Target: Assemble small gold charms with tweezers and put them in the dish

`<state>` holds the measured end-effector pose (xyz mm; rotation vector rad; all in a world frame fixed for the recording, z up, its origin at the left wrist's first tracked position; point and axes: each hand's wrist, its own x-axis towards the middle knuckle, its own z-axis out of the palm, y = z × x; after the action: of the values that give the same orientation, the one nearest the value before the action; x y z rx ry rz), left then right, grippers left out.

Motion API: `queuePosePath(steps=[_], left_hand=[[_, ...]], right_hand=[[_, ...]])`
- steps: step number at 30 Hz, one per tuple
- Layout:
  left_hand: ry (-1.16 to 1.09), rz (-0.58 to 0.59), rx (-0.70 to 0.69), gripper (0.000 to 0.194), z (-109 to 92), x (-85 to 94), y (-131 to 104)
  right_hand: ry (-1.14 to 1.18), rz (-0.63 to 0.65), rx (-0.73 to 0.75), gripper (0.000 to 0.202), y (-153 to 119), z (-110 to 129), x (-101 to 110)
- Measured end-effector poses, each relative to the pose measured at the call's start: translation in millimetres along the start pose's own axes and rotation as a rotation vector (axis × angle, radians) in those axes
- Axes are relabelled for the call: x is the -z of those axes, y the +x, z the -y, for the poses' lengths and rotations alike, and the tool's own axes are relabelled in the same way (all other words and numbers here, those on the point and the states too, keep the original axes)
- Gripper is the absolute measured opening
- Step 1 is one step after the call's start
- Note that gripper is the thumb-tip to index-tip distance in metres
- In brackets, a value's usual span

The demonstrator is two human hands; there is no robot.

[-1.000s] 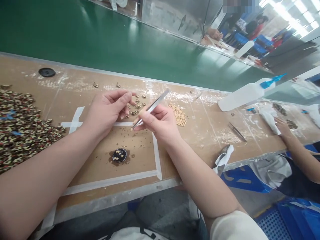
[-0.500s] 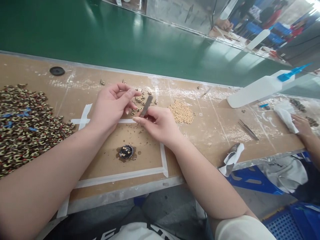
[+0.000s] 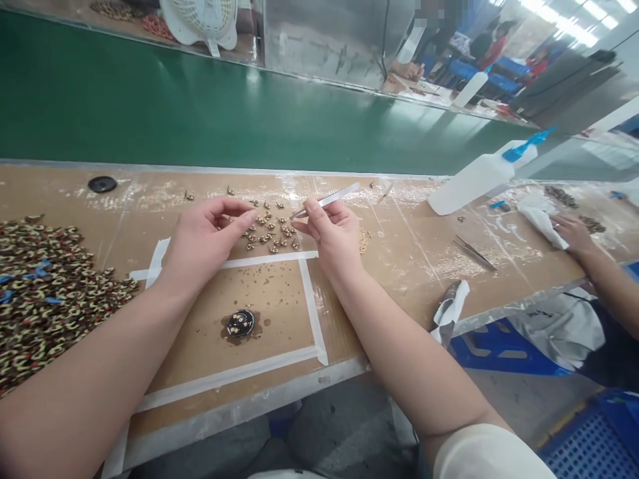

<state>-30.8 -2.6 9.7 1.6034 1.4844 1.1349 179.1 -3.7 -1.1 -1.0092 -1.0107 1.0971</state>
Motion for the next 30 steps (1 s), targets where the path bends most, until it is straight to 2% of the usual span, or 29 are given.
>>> queuePosePath(steps=[5, 9, 11, 14, 18, 20, 23, 30], left_hand=[[0.373, 0.190, -0.083, 0.012, -9, 4.5, 0], [0.510, 0.264, -0.111, 0.017, -12, 1.7, 12], [0.584, 0.339, -0.122, 0.018, -14, 0.1, 22], [0.660, 0.464, -0.100, 0.015, -19, -3.0, 36], [0.738, 0.541, -0.068, 0.009, -30, -8.5, 48], [0.773, 0.550, -0.064, 0.007, -35, -9.3, 49], [0.783, 0.503, -0.039, 0.009, -36, -5.4, 47], [0.750, 0.398, -0.093, 0.013, -21, 8.2, 40]], right_hand=[[0.080, 0.006, -0.001, 0.037, 3, 1, 1], [0.085, 0.001, -0.002, 0.042, 8, -3, 2], [0.121, 0.003, -0.004, 0.041, 9, -5, 3], [0.170, 0.011, -0.017, 0.039, 11, -6, 3], [0.177, 0.007, -0.029, 0.040, 12, -4, 4], [0.188, -0.002, -0.034, 0.041, 13, -4, 5], [0.221, -0.003, -0.050, 0.040, 13, -3, 6], [0.212, -0.013, -0.054, 0.038, 14, -3, 5]])
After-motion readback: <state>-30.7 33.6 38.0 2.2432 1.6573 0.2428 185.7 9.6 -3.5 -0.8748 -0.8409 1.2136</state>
